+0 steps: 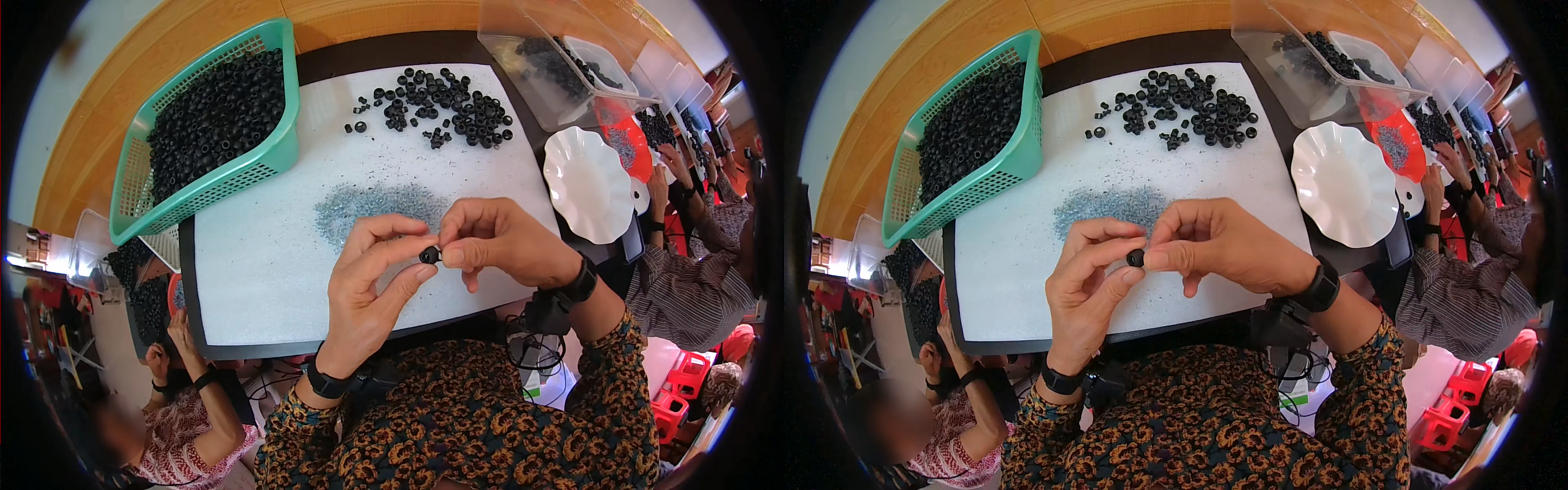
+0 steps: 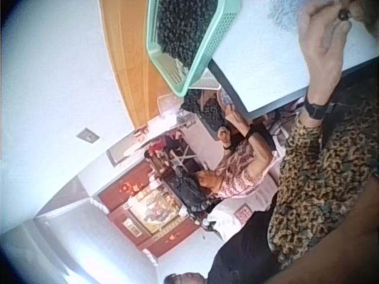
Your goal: The recorder is assembling small black plastic rings with metal fasteners at a workstation.
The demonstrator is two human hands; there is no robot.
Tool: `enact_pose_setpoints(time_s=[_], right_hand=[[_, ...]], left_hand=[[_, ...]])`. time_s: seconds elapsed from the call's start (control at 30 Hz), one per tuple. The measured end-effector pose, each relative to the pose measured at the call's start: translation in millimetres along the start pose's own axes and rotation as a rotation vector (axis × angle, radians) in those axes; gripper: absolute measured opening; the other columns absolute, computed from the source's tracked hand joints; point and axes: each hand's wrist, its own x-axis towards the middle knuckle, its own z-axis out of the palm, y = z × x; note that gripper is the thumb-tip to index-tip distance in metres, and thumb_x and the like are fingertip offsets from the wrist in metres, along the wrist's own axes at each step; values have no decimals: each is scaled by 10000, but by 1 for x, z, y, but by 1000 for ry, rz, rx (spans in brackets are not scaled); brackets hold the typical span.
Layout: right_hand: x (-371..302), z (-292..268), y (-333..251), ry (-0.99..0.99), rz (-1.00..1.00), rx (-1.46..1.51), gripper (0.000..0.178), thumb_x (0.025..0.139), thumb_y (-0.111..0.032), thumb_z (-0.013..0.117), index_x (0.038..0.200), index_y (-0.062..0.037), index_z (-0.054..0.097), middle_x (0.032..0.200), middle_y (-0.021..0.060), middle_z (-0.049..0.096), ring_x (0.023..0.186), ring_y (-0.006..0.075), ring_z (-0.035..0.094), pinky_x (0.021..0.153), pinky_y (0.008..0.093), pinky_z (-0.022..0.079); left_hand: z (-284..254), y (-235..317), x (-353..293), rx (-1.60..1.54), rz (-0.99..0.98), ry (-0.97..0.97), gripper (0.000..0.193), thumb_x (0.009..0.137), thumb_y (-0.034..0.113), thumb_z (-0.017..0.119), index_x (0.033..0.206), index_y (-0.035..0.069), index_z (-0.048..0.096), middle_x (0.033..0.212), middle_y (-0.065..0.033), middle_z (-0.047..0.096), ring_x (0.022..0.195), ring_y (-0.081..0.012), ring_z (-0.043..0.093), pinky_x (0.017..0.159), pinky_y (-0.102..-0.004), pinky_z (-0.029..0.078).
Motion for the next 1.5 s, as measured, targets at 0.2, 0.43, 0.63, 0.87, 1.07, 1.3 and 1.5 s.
enact_pose_setpoints(time_s=[0.2, 0.43, 0.63, 0.87, 1.07, 1.3, 1.5], right_hand=[[0, 2, 19, -213, 9, 205, 277, 951, -279, 641, 1031, -14, 635, 861, 13, 607, 722, 88, 593, 654, 244, 523], [-5, 15, 22, -74, -69, 104, 289, 962, -295, 623, 1047, -19, 621, 854, 11, 600, 692, 87, 587, 658, 239, 509], [-9, 5, -5, 27, -32, 3, 264, 979, -306, 591, 1003, -45, 615, 831, -2, 590, 704, 75, 584, 652, 242, 514], [-2, -106, -98, 365, -608, 460, 392, 1029, -316, 483, 1251, 5, 516, 896, -11, 588, 750, 77, 560, 695, 224, 515], [24, -102, -101, 420, -544, -50, 297, 955, -239, 606, 1116, 8, 633, 928, 27, 621, 772, 91, 565, 742, 221, 505], [92, -89, -45, 406, -494, -1140, 207, 889, -202, 643, 990, -34, 708, 885, 86, 688, 763, 172, 645, 688, 313, 514], [117, -87, -39, 472, -260, -1507, 154, 807, -135, 641, 925, -55, 700, 913, 120, 678, 836, 300, 651, 738, 406, 512]], left_hand=[[-6, 0, 6, 32, 174, -142, 284, 797, -61, 688, 1074, 2, 691, 1139, -134, 646, 1179, -334, 587, 954, -389, 507], [-3, 6, 10, 61, 216, -192, 298, 800, -71, 676, 1095, -27, 679, 1128, -161, 645, 1144, -349, 609, 956, -418, 513], [10, 6, 8, 178, 138, -51, 359, 815, -65, 667, 1171, -30, 644, 1168, -168, 629, 1154, -323, 603, 955, -396, 509], [3, -2, -4, 33, -106, -26, 394, 888, -25, 629, 1276, 22, 578, 1162, -120, 605, 1029, -199, 614, 844, -296, 510], [2, -2, -13, -100, -277, -75, 324, 928, 4, 595, 1251, 16, 590, 1069, -93, 629, 809, -105, 601, 626, -202, 479], [7, -6, -18, -126, -318, -136, 301, 933, -14, 577, 1229, 22, 610, 1014, -73, 637, 836, -98, 617, 644, -206, 501], [5, -4, -19, -89, -327, -177, 304, 928, -32, 568, 1224, 18, 612, 996, -71, 640, 852, -93, 619, 660, -215, 510]])
